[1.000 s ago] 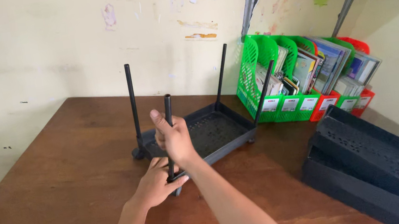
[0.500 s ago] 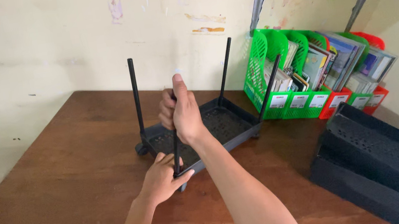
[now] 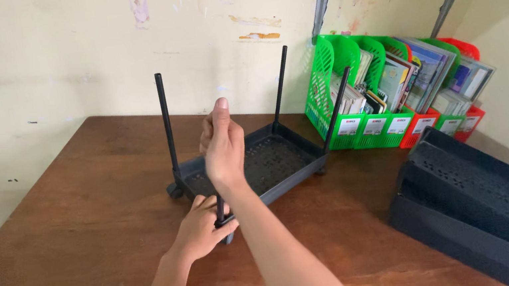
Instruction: The person assembles a black plastic storage cart by hand. They attach four caster wheels to the base, then insert four metal poles into the wheel hubs to form the legs of the cart.
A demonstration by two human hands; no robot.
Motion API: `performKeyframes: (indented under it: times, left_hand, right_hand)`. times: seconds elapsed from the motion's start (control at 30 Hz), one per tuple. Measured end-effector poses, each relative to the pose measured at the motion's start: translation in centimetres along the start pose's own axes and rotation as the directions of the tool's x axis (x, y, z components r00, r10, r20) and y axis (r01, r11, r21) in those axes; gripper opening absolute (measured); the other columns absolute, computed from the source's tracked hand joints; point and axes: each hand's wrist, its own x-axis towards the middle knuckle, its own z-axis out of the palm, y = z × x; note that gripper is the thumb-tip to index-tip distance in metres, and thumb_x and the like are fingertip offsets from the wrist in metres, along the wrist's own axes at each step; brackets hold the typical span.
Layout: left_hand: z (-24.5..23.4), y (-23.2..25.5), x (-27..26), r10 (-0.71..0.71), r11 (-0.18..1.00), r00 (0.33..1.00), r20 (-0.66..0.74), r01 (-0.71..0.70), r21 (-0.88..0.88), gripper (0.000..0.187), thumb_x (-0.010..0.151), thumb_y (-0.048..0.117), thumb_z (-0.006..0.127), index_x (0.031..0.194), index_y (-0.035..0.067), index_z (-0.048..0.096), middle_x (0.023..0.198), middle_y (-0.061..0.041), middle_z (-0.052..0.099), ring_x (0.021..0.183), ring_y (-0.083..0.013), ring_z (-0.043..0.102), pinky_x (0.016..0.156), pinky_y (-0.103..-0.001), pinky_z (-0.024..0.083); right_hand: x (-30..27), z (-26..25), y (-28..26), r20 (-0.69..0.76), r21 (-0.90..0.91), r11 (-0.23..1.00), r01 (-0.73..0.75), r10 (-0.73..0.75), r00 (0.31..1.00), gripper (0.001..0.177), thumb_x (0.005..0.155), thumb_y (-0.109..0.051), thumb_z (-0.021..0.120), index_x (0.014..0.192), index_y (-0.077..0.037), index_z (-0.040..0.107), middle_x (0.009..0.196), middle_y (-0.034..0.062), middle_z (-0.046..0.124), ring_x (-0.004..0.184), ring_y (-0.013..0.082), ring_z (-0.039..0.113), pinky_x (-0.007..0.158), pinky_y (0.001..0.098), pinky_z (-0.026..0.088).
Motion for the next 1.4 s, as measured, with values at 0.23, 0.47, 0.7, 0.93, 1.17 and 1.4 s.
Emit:
performKeyframes:
  times: [0.23,0.47,0.7,0.93,1.17,1.4]
  left_hand:
    - [-2.2,-4.1,-2.1,0.076,0.988,0.976,-0.202,-0.102,-0.12,0.04,0.079,0.043,0.083,0.085,0.009,0.065,0.129,-0.006,0.062,0.128,-0.0279,0.053,0.102,-0.045,0.045]
    - [-3.7,-9.8,-5.6,-0.093,0.993,0.741,-0.666,0.115,-0.012,0.082,0.075,0.038,0.083,0.136,-0.001,0.042,0.139,-0.024,0.045,0.136,-0.0387,0.038,0.111,-0.061,0.03]
    - [0.6,-3.9,-2.2,0.079,0.972,0.884,-0.461,0.033,0.231,0.057,0.088,0.031,0.072,0.132,0.002,0.05,0.139,-0.02,0.051,0.133,-0.0338,0.048,0.115,-0.054,0.036]
    - [3.1,5.2,2.0,0.103,0.978,0.959,-0.264,-0.048,0.205,0.07,0.081,0.053,0.072,0.128,0.004,0.06,0.131,-0.017,0.061,0.124,-0.0327,0.052,0.107,-0.056,0.031]
    - [2.3,6.1,0.9,-0.019,0.968,0.998,-0.059,0.034,0.249,0.051,0.087,0.062,0.062,0.102,0.016,0.077,0.1,-0.002,0.071,0.104,-0.0237,0.058,0.097,-0.048,0.034]
    - [1.3,4.5,0.2,0.126,0.968,0.989,-0.071,-0.107,0.228,0.058,0.084,0.065,0.061,0.106,0.014,0.077,0.106,-0.003,0.07,0.097,-0.0253,0.059,0.086,-0.045,0.036]
  right_hand:
    - [1.1,-14.2,2.0,0.021,-0.471,0.867,0.163,-0.174,0.985,0.026,0.097,-0.031,0.067,0.095,-0.005,0.063,0.078,-0.0011,0.057,0.073,0.0067,0.05,0.064,0.023,0.042]
    - [-0.2,-25.4,5.7,-0.118,-0.561,0.815,0.149,-0.257,0.959,0.038,0.096,-0.022,0.073,0.122,-0.004,0.053,0.101,0.0037,0.059,0.083,0.0094,0.054,0.074,0.0246,0.048]
    - [-0.1,-22.2,9.3,0.154,-0.356,0.934,0.033,0.024,0.988,0.048,0.098,-0.03,0.073,0.132,-0.004,0.053,0.119,0.0122,0.068,0.111,0.0196,0.065,0.097,0.0332,0.052]
    - [-4.4,-17.3,3.5,0.248,-0.811,0.555,0.185,0.04,0.968,0.037,0.097,-0.034,0.073,0.09,0.002,0.068,0.09,0.0164,0.067,0.082,0.0291,0.065,0.076,0.0384,0.053]
    - [-3.1,-13.8,1.6,0.482,-0.027,0.991,-0.135,0.131,0.866,0.036,0.099,-0.029,0.071,0.078,-0.01,0.049,0.069,0.0014,0.052,0.066,0.0133,0.047,0.06,0.0296,0.039]
    - [-1.9,-13.2,5.8,0.632,0.099,0.859,-0.502,0.336,0.699,0.058,0.109,-0.046,0.059,0.065,-0.016,0.035,0.056,-0.0055,0.033,0.049,0.0057,0.027,0.045,0.0255,0.019]
